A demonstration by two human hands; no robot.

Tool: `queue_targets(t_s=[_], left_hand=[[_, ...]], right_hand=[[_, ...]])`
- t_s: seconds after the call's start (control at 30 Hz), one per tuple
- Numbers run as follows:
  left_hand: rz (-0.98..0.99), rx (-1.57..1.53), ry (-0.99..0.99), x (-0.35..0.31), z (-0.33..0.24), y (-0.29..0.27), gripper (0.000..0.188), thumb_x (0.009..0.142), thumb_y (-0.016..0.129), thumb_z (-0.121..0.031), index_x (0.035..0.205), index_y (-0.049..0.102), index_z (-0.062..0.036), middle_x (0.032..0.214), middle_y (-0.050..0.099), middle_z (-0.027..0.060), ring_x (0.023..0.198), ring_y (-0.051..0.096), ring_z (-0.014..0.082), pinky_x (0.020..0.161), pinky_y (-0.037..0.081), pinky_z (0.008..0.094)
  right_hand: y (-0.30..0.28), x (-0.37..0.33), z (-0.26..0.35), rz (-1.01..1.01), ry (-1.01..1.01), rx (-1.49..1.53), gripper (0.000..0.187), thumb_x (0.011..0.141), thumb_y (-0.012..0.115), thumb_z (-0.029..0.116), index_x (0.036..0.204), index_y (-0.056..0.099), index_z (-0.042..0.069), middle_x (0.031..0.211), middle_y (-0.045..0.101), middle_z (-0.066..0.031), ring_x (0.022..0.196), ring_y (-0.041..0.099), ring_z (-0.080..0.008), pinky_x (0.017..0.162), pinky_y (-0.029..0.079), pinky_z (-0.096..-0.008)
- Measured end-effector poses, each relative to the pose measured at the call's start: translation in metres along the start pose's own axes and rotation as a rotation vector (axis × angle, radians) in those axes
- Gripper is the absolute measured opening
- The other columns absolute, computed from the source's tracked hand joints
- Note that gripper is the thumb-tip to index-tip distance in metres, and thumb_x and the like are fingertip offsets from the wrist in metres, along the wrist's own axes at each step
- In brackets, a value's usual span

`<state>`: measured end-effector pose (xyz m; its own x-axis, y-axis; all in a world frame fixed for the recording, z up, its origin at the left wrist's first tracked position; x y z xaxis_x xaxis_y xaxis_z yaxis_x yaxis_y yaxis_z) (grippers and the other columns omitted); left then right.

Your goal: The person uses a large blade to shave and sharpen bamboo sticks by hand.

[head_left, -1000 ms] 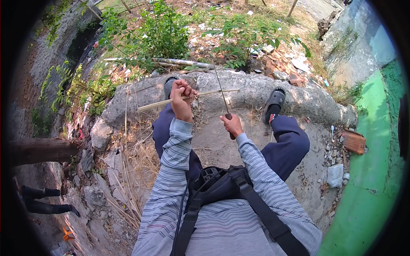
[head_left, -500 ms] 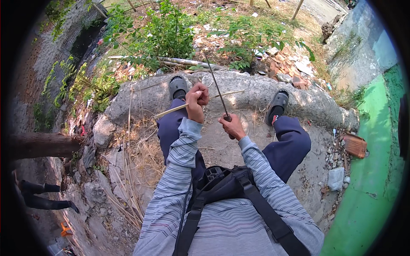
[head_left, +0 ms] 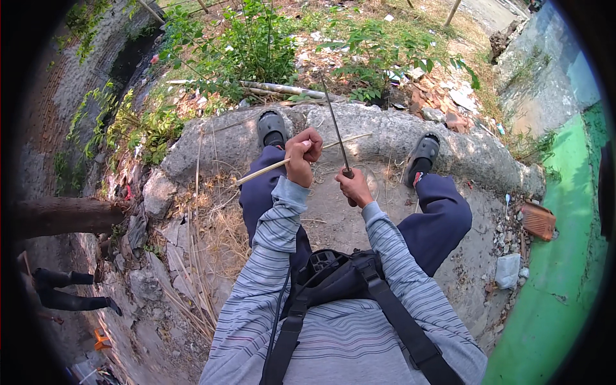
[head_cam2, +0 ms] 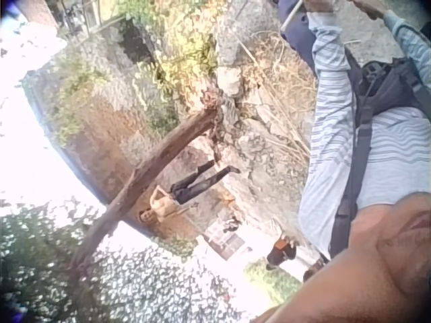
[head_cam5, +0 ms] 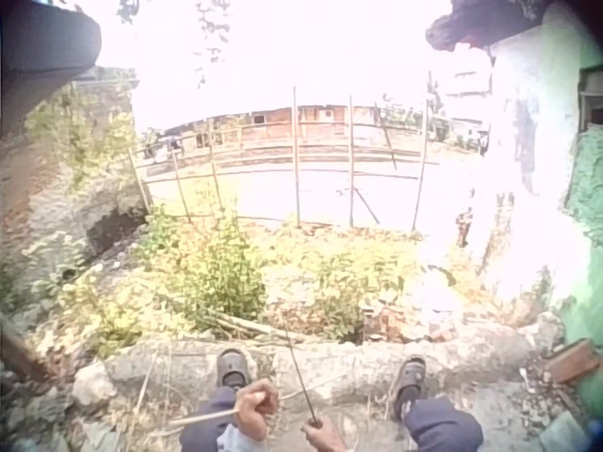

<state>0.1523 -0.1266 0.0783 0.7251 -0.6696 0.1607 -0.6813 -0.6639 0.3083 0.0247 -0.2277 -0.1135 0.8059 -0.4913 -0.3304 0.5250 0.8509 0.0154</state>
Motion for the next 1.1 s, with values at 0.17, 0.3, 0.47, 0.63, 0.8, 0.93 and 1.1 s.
queue_targets(t_s=[0.17,0.3,0.47,0.63,0.8,0.93,1.1], left_hand=[[0.000,-0.012,0.003,0.000,0.002,-0.004,0.026,0.087,0.042,-0.027,0.075,0.051,-0.0053,0.062,0.038,-0.0030,0.054,0.028,0.0055,0.049,0.019,0.0271],[0.047,0.097,-0.008,-0.006,0.000,0.005,0.027,0.086,0.042,-0.027,0.074,0.052,-0.0044,0.061,0.038,-0.0028,0.054,0.028,0.0060,0.049,0.020,0.0276],[0.086,0.171,-0.006,-0.006,-0.008,0.016,0.030,0.085,0.043,-0.029,0.073,0.051,-0.0030,0.063,0.041,-0.0007,0.054,0.030,0.0067,0.049,0.021,0.0281],[0.095,0.178,-0.027,-0.007,-0.005,0.016,0.031,0.084,0.042,-0.030,0.073,0.053,-0.0034,0.062,0.042,-0.0015,0.054,0.031,0.0064,0.048,0.021,0.0280],[0.099,0.178,0.007,-0.011,-0.012,0.015,0.031,0.083,0.042,-0.030,0.073,0.052,-0.0024,0.062,0.041,-0.0008,0.054,0.032,0.0074,0.049,0.023,0.0285],[0.158,0.241,0.068,-0.013,-0.024,0.024,0.029,0.081,0.041,-0.028,0.072,0.049,-0.0014,0.059,0.038,0.0018,0.053,0.032,0.0103,0.050,0.025,0.0309],[0.242,0.297,0.139,-0.011,-0.035,0.046,0.029,0.079,0.040,-0.028,0.071,0.048,-0.0018,0.056,0.036,0.0029,0.050,0.033,0.0127,0.049,0.026,0.0323]], right_hand=[[0.004,-0.012,0.005,0.015,0.047,0.034,0.024,0.093,0.068,0.015,0.075,0.054,0.009,0.060,0.050,0.0032,0.048,0.046,-0.0075,0.043,0.036,-0.0269],[0.021,-0.020,0.027,0.065,-0.093,-0.025,0.025,0.092,0.068,0.016,0.073,0.053,0.008,0.060,0.051,0.0028,0.049,0.047,-0.0075,0.045,0.036,-0.0277],[-0.013,0.020,-0.006,-0.083,-0.182,-0.079,0.023,0.091,0.068,0.014,0.073,0.054,0.008,0.059,0.050,0.0029,0.046,0.044,-0.0074,0.042,0.032,-0.0274],[-0.021,0.032,-0.042,-0.075,0.134,0.082,0.019,0.090,0.068,0.012,0.076,0.055,0.009,0.058,0.047,0.0040,0.043,0.041,-0.0065,0.039,0.029,-0.0260],[0.004,0.007,-0.015,-0.033,0.085,0.172,0.021,0.091,0.069,0.014,0.075,0.056,0.007,0.057,0.050,0.0025,0.044,0.047,-0.0082,0.041,0.034,-0.0262],[0.023,-0.001,0.001,0.029,-0.076,0.056,0.021,0.090,0.069,0.013,0.075,0.056,0.008,0.058,0.050,0.0027,0.046,0.047,-0.0078,0.042,0.035,-0.0266],[-0.031,0.039,-0.060,-0.086,0.073,0.042,0.018,0.089,0.068,0.013,0.076,0.058,0.006,0.057,0.051,0.0014,0.044,0.046,-0.0092,0.041,0.034,-0.0278]])
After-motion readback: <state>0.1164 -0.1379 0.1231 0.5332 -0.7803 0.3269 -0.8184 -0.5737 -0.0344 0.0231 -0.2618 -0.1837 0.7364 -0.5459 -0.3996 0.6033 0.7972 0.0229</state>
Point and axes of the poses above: each hand's wrist, its own x-axis towards the middle knuckle, its own y-axis out of the palm, z = x × y, the point moved 10 cm from there along x, towards the middle knuckle
